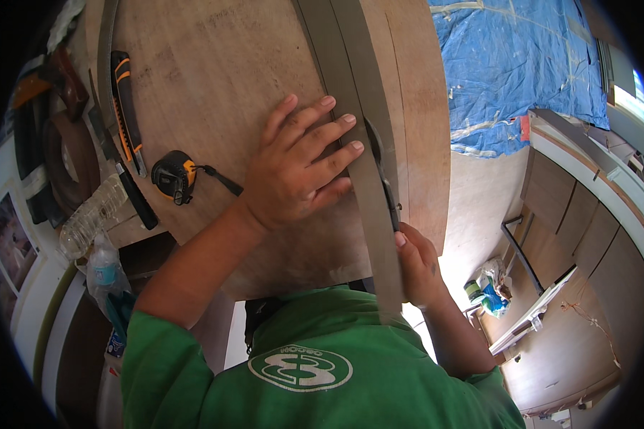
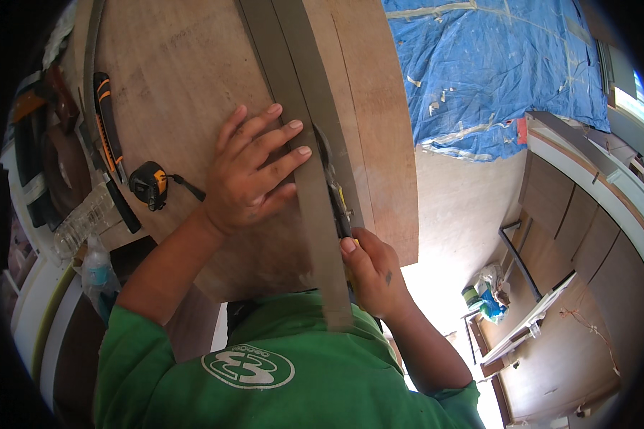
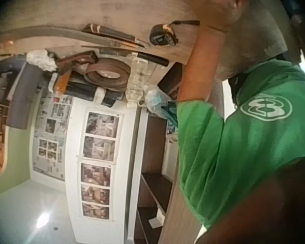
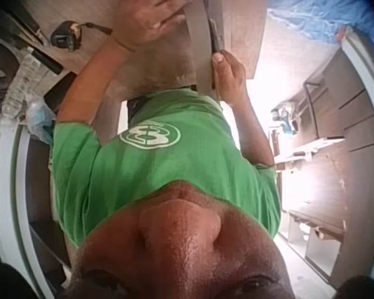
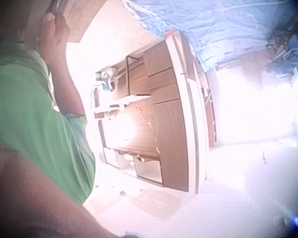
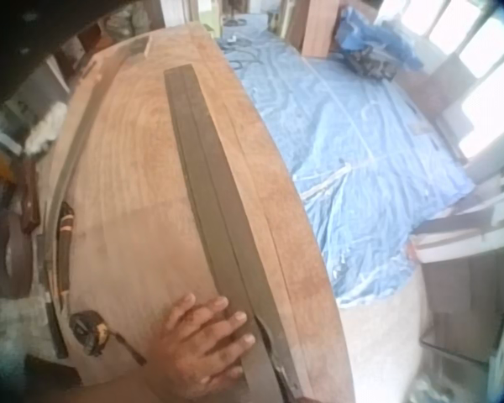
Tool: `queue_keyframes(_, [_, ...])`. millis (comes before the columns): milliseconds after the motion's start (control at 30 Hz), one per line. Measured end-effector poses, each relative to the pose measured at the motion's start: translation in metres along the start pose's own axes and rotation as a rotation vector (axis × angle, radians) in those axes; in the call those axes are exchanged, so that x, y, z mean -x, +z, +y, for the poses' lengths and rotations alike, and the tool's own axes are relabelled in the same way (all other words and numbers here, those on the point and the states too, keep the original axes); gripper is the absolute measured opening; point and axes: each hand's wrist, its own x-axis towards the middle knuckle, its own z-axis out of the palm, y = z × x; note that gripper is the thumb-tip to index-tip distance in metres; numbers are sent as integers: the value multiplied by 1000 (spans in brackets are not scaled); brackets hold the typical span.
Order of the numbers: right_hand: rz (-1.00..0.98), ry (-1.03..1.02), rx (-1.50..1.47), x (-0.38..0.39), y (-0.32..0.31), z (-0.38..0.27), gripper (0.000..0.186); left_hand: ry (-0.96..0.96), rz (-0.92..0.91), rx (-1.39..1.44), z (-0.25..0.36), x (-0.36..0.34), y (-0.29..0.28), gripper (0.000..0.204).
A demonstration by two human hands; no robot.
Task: The person uses tin snips to cut a long strip of gray flooring material on a wooden workbench. The person holds the material steady with one hand while cutting along its length with the other, then removes the cut piece.
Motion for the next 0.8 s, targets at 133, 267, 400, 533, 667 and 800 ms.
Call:
queue_keyframes(133, [-7,-47,107,-2,-1,-8,53,-7,10,4,0,0,0,41])
queue_keyframes(267, [-21,-32,111,-3,-5,-3,54,-3,4,5,0,0,-1,40])
queue_keyframes(400, [5,-11,64,-1,1,0,53,0,-4,-3,-1,0,-1,40])
queue_keyframes(533, [2,-7,91,-1,-1,-4,52,3,-4,2,0,0,-2,40])
queue_keyframes(667, [-4,-1,85,-3,0,-15,53,8,2,4,-1,1,-2,40])
queue_keyframes(800, [-3,-27,101,-4,0,-13,52,7,7,8,0,0,-2,39])
